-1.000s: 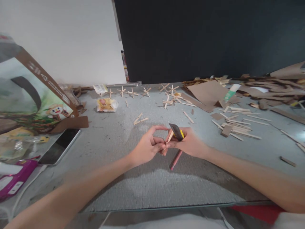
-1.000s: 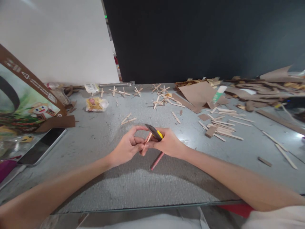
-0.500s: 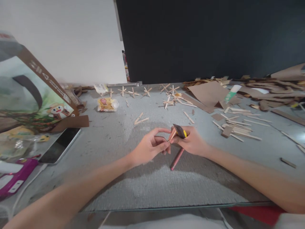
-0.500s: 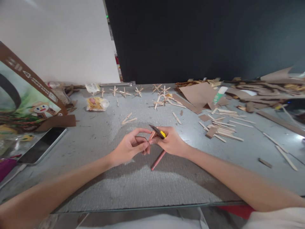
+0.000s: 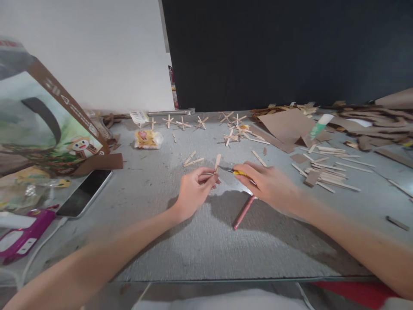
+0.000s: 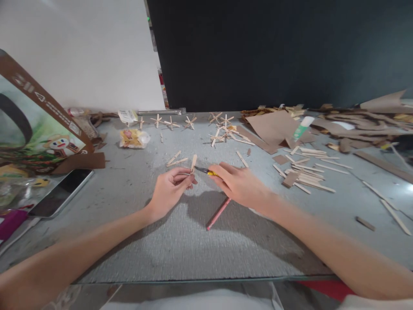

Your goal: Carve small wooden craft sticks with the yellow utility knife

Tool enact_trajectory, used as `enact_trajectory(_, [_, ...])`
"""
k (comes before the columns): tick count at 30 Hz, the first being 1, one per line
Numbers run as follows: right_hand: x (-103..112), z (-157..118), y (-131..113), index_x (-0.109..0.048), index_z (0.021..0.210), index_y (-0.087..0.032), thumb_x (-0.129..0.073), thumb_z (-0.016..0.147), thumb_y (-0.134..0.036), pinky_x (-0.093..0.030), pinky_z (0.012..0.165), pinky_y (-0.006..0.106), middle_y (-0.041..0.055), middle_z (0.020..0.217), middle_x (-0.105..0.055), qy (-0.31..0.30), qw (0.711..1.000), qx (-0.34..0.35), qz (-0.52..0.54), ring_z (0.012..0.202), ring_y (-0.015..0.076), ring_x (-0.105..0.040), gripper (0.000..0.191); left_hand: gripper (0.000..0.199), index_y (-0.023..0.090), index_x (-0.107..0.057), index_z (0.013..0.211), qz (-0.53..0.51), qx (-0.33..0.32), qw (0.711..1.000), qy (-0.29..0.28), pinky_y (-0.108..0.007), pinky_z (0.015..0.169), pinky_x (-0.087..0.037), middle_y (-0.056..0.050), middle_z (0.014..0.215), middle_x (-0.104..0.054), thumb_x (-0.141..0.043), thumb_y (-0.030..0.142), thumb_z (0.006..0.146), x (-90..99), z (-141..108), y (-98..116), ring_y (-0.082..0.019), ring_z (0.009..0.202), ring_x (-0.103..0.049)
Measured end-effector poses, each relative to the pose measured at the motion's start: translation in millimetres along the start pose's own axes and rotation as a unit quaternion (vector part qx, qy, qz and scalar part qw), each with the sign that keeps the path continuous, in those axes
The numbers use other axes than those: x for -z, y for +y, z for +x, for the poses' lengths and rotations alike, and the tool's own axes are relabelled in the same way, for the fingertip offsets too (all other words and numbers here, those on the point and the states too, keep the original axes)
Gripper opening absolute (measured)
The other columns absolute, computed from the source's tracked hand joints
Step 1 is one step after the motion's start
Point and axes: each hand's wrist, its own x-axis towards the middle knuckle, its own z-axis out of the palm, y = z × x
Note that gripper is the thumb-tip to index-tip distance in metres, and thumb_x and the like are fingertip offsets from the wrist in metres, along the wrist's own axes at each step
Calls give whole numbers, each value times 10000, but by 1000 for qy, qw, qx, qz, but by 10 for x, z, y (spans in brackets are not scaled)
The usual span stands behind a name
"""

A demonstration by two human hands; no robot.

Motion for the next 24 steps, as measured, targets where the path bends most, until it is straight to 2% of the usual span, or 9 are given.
enact_trajectory(2, [-10,-13,4,-619,1178,-210,-428,1116,-305,-340,508,243,43,920,-746,31,998,46,-43,624,130,-652,222,265,179,-715,957,6,-9,1000,8,-283,653,-592,-51,766,-777,-771,413,846,2,10,-10,-154,649,-701])
enact_trajectory(5, [-49,-26,6,-636,1184,-197,-464,1111,-277,-337,498,240,29,894,-754,65,992,77,-71,598,111,-635,203,257,182,-702,958,5,-25,1000,6,-277,632,-575,-38,740,-752,-747,416,863,2,22,-15,-144,627,-680])
enact_trajectory(9, [-79,-30,5,-650,1180,-196,-476,1109,-274,-347,502,239,32,905,-763,75,992,76,-71,603,106,-638,203,234,184,-686,957,6,-38,999,0,-267,631,-555,-25,724,-725,-722,402,882,10,31,-9,-129,613,-654])
enact_trajectory(15, [-69,-23,-8,-664,1146,-182,-487,1107,-269,-363,490,250,36,884,-756,80,991,83,-65,574,101,-613,201,230,192,-697,961,25,-36,999,4,-280,644,-564,-32,743,-742,-723,406,884,12,26,-4,-143,634,-670])
enact_trajectory(24, [-95,-32,-8,-672,1160,-184,-496,1102,-267,-369,498,252,32,857,-743,75,994,68,-48,576,111,-607,203,247,193,-687,953,55,-70,996,11,-288,666,-559,-43,775,-755,-700,437,909,18,20,-23,-160,697,-711])
